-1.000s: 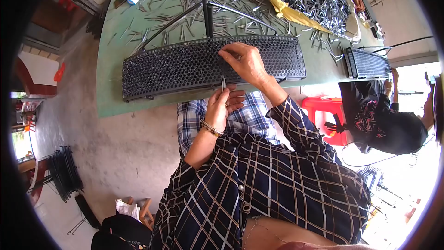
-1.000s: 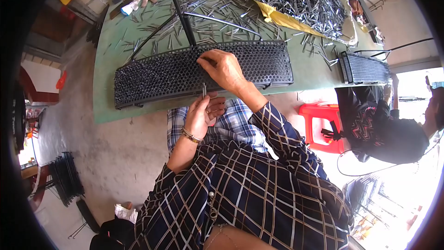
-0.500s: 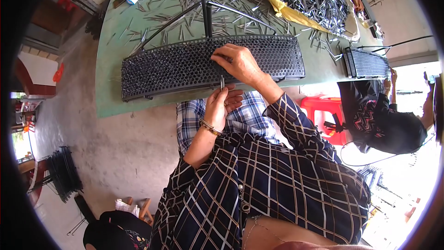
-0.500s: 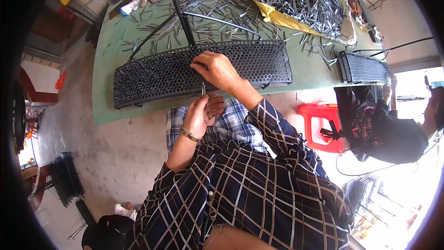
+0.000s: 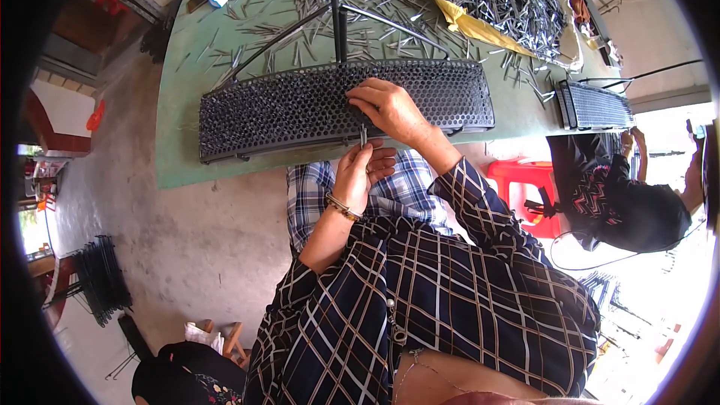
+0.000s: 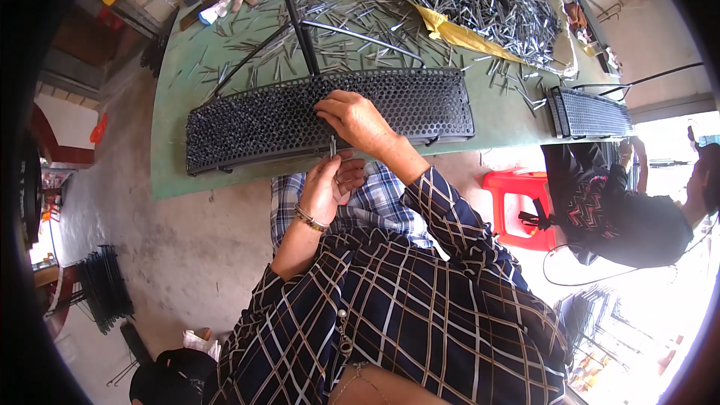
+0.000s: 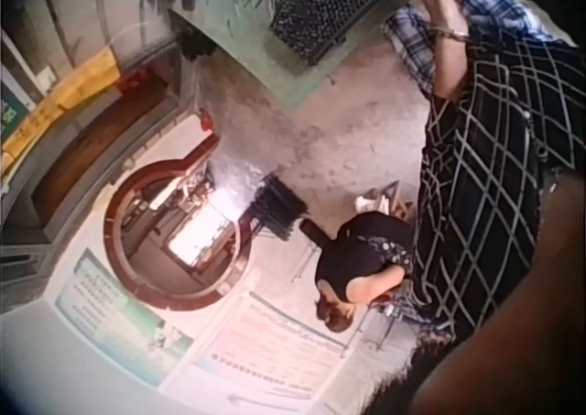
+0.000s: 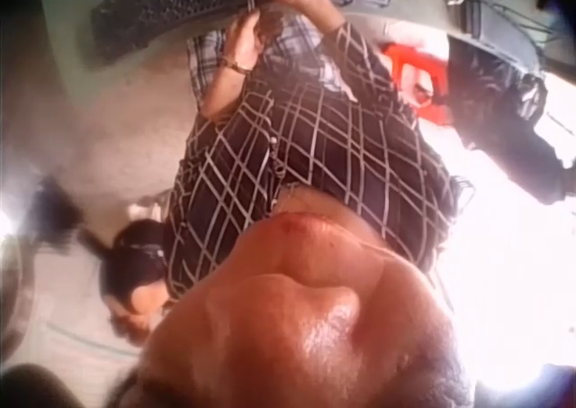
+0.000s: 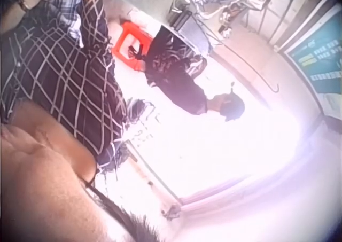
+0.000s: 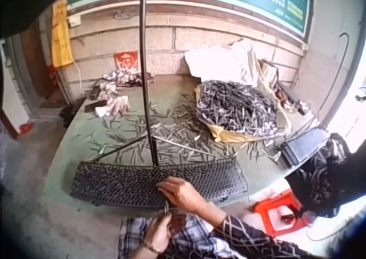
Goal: The person is manually sorting and inserting small metal pins into a perforated metal component.
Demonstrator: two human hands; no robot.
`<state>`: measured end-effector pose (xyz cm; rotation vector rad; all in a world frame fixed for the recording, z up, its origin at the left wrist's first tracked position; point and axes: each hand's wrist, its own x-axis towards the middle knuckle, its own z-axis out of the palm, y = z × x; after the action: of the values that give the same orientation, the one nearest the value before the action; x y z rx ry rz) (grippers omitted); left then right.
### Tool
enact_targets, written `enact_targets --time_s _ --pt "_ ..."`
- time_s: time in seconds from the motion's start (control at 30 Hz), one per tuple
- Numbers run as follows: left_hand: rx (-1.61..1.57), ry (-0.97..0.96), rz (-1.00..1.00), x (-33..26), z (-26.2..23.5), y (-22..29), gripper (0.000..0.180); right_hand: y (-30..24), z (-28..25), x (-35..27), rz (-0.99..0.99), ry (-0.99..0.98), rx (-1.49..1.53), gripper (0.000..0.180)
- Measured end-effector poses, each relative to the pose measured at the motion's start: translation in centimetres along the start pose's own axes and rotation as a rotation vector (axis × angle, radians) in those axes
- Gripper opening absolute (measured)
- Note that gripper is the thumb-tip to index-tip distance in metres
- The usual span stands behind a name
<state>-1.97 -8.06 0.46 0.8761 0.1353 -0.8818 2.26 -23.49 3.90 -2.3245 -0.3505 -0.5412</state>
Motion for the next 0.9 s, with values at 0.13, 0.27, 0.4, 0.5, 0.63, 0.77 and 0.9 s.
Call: enact_targets --time_s 0.13,0.27,0.4,0.5,0.63,0.77,0.9 --pt "-0.005 0.003 0.003 0.0 0.0 0.0 0.029 -0.2 -0.3 0.2 -0.05 -0.014 -0.099 0.015" --pt "0.011 0.009 0.011 -0.1 -0.2 0.2 0.03 -0.9 -0.5 0.3 0.041 0.025 -0.132 0.014" --pt "-0.002 0.008 0.018 0.1 -0.2 0.1 0.031 -0.4 -0.5 0.3 -0.032 -0.046 -0.213 0.013" --pt "-0.005 0.014 0.02 0.2 -0.2 0.1 0.032 -0.1 -0.6 0.4 -0.051 -0.053 -0.215 0.013" --pt "0.115 0.049 0.152 -0.3 0.3 0.4 0.031 -1.5 -1.8 0.4 0.16 0.018 0.029 0.016" --pt "0.16 -0.036 0.272 0.0 0.6 0.5 0.032 -1.6 -2.3 -1.8 0.353 -0.179 0.347 0.027" --pt "0.217 -0.126 0.212 -0.2 1.5 0.9 0.034 -1.8 -3.1 -2.8 0.598 -0.179 0.572 0.03"
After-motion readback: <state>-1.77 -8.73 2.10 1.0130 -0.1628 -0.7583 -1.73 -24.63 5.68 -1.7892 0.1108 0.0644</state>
